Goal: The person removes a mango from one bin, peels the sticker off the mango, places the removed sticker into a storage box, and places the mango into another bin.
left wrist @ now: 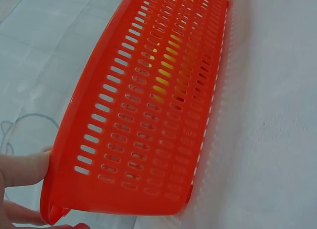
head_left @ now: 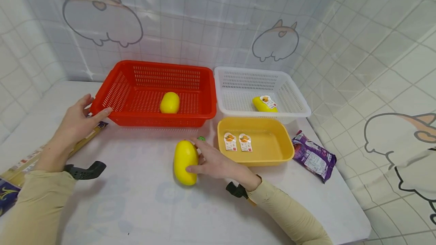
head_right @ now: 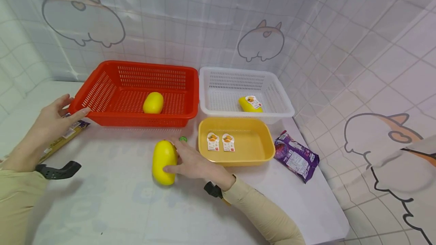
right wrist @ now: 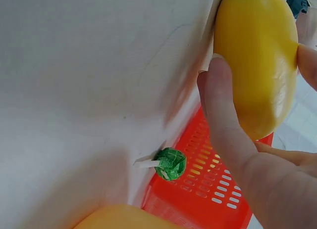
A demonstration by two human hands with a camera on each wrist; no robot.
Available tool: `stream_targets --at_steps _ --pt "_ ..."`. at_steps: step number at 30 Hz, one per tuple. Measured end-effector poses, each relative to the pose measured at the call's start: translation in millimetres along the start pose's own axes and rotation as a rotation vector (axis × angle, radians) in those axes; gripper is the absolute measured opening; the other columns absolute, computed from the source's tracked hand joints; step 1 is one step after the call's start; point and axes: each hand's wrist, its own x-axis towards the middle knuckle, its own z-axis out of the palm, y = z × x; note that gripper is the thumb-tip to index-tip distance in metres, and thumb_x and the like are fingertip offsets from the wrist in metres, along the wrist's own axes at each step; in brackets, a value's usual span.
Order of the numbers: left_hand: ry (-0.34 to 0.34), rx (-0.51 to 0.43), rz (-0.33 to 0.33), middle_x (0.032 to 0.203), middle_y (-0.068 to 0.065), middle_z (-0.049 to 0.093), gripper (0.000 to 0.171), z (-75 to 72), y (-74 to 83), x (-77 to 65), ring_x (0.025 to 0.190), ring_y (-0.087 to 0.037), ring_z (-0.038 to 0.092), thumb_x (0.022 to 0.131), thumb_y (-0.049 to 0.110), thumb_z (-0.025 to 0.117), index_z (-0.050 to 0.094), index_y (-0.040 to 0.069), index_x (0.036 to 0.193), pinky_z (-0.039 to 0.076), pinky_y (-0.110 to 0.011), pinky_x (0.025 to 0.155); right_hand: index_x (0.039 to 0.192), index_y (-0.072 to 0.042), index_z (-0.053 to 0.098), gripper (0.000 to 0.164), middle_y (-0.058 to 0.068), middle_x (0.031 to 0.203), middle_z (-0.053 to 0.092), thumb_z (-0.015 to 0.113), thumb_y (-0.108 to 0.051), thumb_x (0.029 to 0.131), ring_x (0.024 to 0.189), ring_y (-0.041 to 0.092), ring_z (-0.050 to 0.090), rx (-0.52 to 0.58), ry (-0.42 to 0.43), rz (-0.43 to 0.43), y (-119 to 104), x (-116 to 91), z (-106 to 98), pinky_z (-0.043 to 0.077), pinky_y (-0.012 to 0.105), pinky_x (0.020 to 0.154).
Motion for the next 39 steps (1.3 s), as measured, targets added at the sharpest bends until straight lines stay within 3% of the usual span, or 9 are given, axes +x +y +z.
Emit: stream_targets --at_steps 6,8,10,12,14,22,28,35,39 --pt "-0.025 -0.055 -0.024 0.162 -0.032 0.003 0.102 1.5 -0.5 1.1 0.144 -0.056 0.016 0.098 0.059 0.047 -0.015 0.003 0.156 0.028 -0.071 0.109 0.155 -0.017 0.029 0.082 0.000 0.137 0.046 0.076 -0.029 0.090 0.112 0.015 0.052 -0.009 -0.008 0.006 -1 -1 0 0.054 0.026 0.093" --pt "-0.035 -0.076 -0.018 0.162 -0.032 0.009 0.100 2.4 -1.3 2.3 0.143 -0.052 0.023 0.098 0.058 0.047 -0.012 0.003 0.157 0.039 -0.055 0.112 0.155 -0.017 0.029 0.082 0.000 0.137 0.047 0.076 -0.029 0.089 0.113 0.015 0.051 -0.001 -0.012 0.003 -1 -1 0 0.054 0.028 0.094" --pt "-0.038 -0.091 -0.009 0.161 -0.032 0.015 0.098 3.5 -2.3 3.5 0.139 -0.048 0.029 0.099 0.056 0.048 -0.009 0.002 0.157 0.050 -0.031 0.105 0.154 -0.018 0.030 0.081 -0.001 0.137 0.048 0.077 -0.029 0.089 0.114 0.015 0.051 0.012 -0.017 -0.002 -1 -1 0 0.054 0.030 0.095" --pt "-0.035 -0.101 -0.003 0.160 -0.031 0.020 0.097 4.4 -3.4 4.6 0.137 -0.045 0.033 0.099 0.056 0.048 -0.007 0.002 0.158 0.051 -0.011 0.089 0.154 -0.019 0.030 0.080 -0.001 0.136 0.049 0.077 -0.027 0.089 0.115 0.016 0.051 0.032 -0.021 -0.006 -1 -1 0 0.054 0.030 0.094" --pt "-0.032 -0.108 0.002 0.160 -0.031 0.021 0.097 4.8 -4.5 5.4 0.137 -0.045 0.034 0.099 0.055 0.049 -0.006 0.001 0.158 0.047 -0.003 0.079 0.154 -0.021 0.031 0.080 -0.001 0.134 0.051 0.077 -0.026 0.089 0.116 0.017 0.051 0.049 -0.023 -0.012 -1 -1 0 0.054 0.029 0.094" --pt "-0.032 -0.110 0.006 0.161 -0.030 0.017 0.096 4.8 -4.7 5.1 0.139 -0.047 0.032 0.099 0.055 0.049 -0.007 0.003 0.158 0.044 0.001 0.076 0.154 -0.024 0.032 0.079 -0.003 0.138 0.050 0.077 -0.023 0.089 0.116 0.018 0.053 0.072 -0.039 -0.040 -2 -1 2 0.055 0.027 0.092" --pt "-0.029 -0.081 -0.011 0.161 -0.030 0.017 0.097 3.2 -3.6 3.5 0.140 -0.047 0.032 0.098 0.058 0.048 -0.007 0.005 0.158 0.048 -0.006 0.087 0.154 -0.022 0.032 0.079 -0.004 0.143 0.048 0.077 -0.020 0.089 0.116 0.014 0.052 0.010 -0.017 -0.081 -8 -4 4 0.056 0.024 0.090" --pt "-0.029 -0.092 -0.024 0.160 -0.032 0.019 0.098 3.0 -2.7 1.7 0.139 -0.046 0.033 0.097 0.059 0.048 -0.006 0.004 0.157 0.044 0.001 0.070 0.154 -0.020 0.032 0.080 -0.004 0.140 0.050 0.078 -0.019 0.088 0.114 0.014 0.052 -0.017 -0.004 -0.099 -11 -6 4 0.057 0.023 0.087" --pt "-0.035 -0.097 -0.032 0.160 -0.031 0.020 0.097 2.2 -3.1 0.4 0.138 -0.044 0.033 0.097 0.059 0.048 -0.007 0.006 0.157 0.045 0.000 0.075 0.153 -0.023 0.033 0.079 -0.003 0.137 0.050 0.078 -0.019 0.088 0.113 0.015 0.052 0.016 -0.021 -0.097 -17 -8 -2 0.057 0.020 0.083"
